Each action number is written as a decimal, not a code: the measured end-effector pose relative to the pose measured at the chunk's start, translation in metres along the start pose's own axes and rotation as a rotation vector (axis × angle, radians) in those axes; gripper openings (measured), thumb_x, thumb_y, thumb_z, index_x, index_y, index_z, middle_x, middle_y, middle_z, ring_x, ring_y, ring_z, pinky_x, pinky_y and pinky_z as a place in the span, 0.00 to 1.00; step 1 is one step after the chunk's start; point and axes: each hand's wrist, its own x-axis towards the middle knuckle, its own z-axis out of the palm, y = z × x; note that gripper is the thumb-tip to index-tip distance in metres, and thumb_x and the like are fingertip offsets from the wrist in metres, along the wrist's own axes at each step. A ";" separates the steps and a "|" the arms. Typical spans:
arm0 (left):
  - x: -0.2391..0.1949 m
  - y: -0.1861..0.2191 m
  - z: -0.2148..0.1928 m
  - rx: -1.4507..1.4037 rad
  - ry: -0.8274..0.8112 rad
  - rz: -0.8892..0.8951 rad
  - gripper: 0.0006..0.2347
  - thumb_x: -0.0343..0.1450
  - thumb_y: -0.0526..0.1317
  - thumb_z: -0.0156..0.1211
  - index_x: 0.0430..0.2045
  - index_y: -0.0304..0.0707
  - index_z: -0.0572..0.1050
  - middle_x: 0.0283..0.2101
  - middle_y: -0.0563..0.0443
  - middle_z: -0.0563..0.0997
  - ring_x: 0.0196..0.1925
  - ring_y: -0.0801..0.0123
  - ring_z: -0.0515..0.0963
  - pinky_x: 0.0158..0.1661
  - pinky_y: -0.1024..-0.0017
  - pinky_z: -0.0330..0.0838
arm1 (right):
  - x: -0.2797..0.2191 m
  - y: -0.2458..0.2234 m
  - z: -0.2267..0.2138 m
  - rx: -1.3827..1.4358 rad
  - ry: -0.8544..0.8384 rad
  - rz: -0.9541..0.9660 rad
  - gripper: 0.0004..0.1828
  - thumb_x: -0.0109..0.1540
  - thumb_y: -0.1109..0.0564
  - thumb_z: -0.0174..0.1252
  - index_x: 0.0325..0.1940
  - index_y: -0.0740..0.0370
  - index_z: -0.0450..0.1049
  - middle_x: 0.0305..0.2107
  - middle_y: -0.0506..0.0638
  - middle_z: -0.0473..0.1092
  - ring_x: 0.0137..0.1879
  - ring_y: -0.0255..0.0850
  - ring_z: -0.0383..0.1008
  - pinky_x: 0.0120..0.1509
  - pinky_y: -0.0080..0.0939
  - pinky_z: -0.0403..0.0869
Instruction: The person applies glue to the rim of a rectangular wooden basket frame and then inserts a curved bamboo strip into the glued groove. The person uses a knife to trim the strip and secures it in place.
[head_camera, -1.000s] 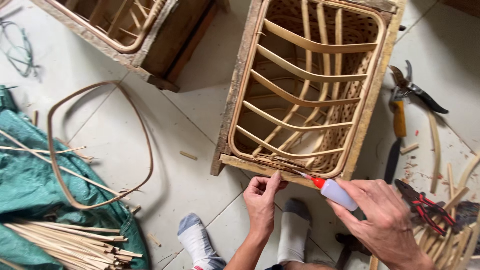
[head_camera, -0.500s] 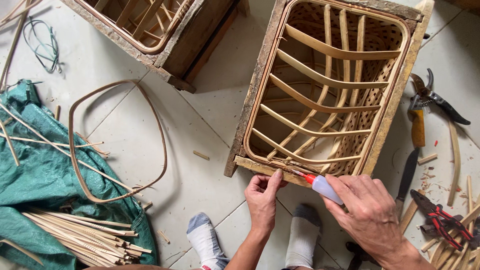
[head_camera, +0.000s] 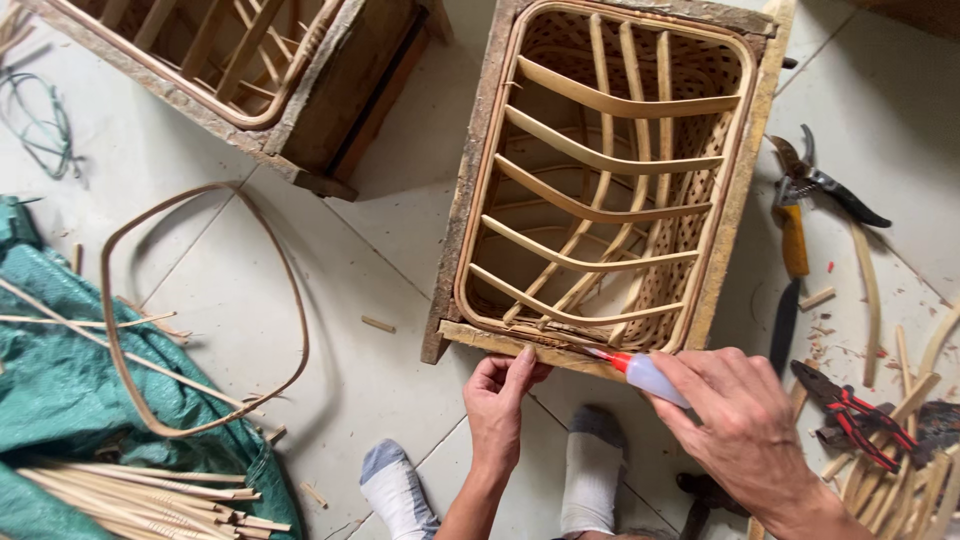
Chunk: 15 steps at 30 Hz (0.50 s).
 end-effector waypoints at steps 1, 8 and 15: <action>-0.003 0.002 -0.004 0.054 0.012 0.023 0.11 0.71 0.41 0.67 0.30 0.26 0.79 0.33 0.41 0.87 0.36 0.68 0.85 0.43 0.72 0.77 | -0.002 0.001 -0.001 0.003 -0.001 0.022 0.26 0.48 0.55 0.71 0.51 0.59 0.78 0.39 0.46 0.75 0.45 0.45 0.73 0.48 0.48 0.68; 0.004 0.050 -0.043 0.686 0.365 0.870 0.13 0.75 0.39 0.61 0.51 0.28 0.74 0.52 0.44 0.80 0.55 0.64 0.77 0.57 0.69 0.70 | -0.036 0.051 0.008 0.719 0.291 0.687 0.18 0.62 0.60 0.60 0.56 0.66 0.69 0.51 0.52 0.74 0.55 0.35 0.76 0.61 0.39 0.75; 0.024 0.054 -0.044 0.339 0.189 0.474 0.19 0.75 0.39 0.56 0.62 0.30 0.71 0.57 0.43 0.81 0.58 0.67 0.78 0.59 0.71 0.70 | -0.122 0.164 0.134 0.759 0.527 0.653 0.09 0.72 0.65 0.61 0.53 0.72 0.69 0.46 0.53 0.73 0.50 0.34 0.73 0.60 0.32 0.72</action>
